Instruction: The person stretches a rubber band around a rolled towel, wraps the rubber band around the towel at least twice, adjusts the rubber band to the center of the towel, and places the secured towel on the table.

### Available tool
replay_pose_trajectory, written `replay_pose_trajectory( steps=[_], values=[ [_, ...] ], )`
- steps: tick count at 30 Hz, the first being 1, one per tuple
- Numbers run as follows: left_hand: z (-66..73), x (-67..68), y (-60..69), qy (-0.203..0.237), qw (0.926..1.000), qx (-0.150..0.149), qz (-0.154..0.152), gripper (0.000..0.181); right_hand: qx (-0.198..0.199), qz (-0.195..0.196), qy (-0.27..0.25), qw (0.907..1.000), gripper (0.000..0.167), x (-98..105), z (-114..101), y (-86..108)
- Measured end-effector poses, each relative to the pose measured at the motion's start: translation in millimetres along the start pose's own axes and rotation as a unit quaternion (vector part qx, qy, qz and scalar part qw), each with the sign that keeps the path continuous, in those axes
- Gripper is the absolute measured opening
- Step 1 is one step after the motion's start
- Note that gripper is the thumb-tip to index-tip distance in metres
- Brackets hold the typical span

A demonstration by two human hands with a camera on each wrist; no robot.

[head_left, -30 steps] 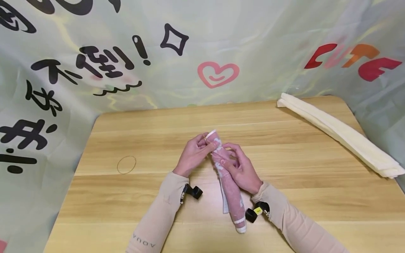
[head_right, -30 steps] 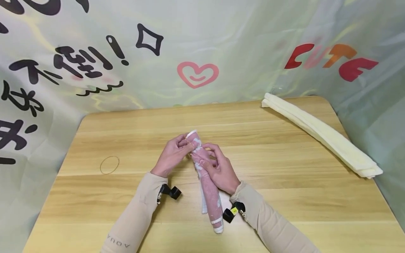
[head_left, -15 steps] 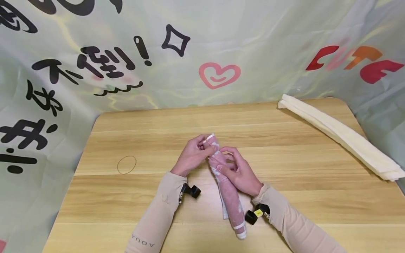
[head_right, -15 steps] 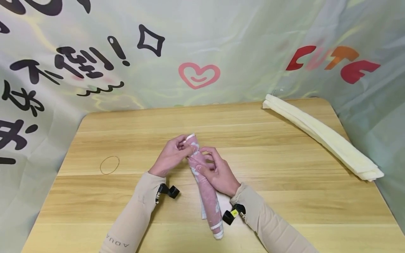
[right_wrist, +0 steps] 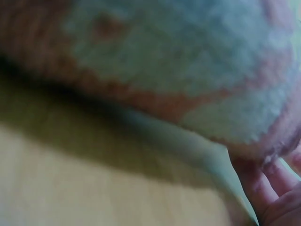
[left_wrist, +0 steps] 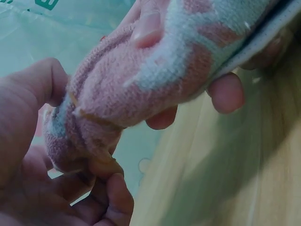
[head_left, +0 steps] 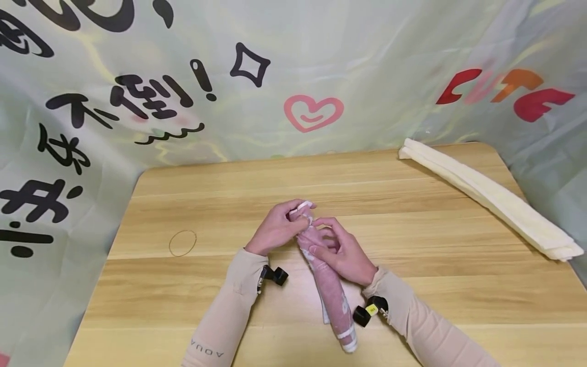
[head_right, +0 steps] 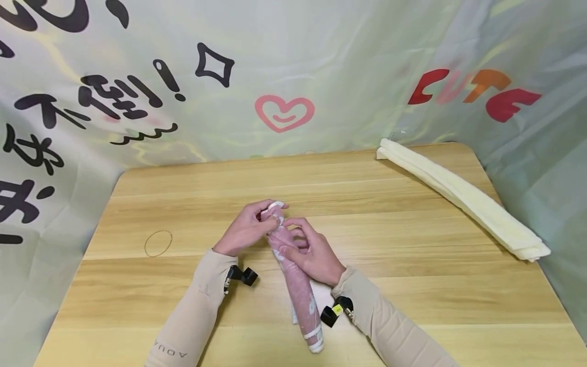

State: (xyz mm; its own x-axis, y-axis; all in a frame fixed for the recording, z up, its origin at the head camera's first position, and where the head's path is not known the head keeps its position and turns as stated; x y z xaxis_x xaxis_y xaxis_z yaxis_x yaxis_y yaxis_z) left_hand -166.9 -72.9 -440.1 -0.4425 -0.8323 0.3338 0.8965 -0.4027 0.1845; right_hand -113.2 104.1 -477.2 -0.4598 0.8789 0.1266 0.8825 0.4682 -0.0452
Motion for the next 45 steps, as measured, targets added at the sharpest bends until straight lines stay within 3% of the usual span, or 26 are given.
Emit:
replay_pose_trajectory(
  steps=[8, 15, 20, 29, 37, 45],
  values=[
    [3.6, 0.7, -3.3, -0.037, 0.9989, -0.025, 0.012, 0.009, 0.006, 0.008, -0.005, 0.9999, 0.05, 1, 0, -0.3],
    [6.9, 0.8, -5.2, -0.073, 0.9967, -0.028, 0.021, 0.022, 0.004, 0.011, -0.003, 0.9999, 0.051, 2, 0, -0.7],
    [9.0, -0.2, -5.7, -0.082, 0.9958, -0.03, 0.029, 0.014, 0.013, 0.008, 0.006, 0.9999, 0.048, 2, -1, 0.0],
    [8.3, -3.8, -6.0, -0.092, 0.9951, -0.035, 0.006, 0.03, 0.021, -0.001, 0.026, 0.9994, 0.047, 0, 0, 0.4],
    [9.0, -1.0, -3.9, -0.094, 0.9948, -0.037, 0.013, 0.009, 0.014, 0.005, 0.016, 0.9998, 0.047, 0, 0, 0.0],
    [10.2, 1.0, -3.4, -0.104, 0.9941, -0.03, 0.002, 0.004, 0.018, 0.003, 0.017, 0.9997, 0.046, 0, 2, -0.3]
  ],
)
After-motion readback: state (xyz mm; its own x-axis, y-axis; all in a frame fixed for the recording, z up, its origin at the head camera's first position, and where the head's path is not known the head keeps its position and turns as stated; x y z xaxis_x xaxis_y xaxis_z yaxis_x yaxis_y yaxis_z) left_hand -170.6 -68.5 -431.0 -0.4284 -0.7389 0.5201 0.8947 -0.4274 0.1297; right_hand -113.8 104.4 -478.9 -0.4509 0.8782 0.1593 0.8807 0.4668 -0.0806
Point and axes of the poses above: each hand's wrist, its own y-axis away from the middle knuckle, its own x-axis out of the back of the hand, z = x × y, the point moved 3 cm from there along -y, towards the middle knuckle, and after that the axes turned 3 degrees about -z, right-handed, at the moved point
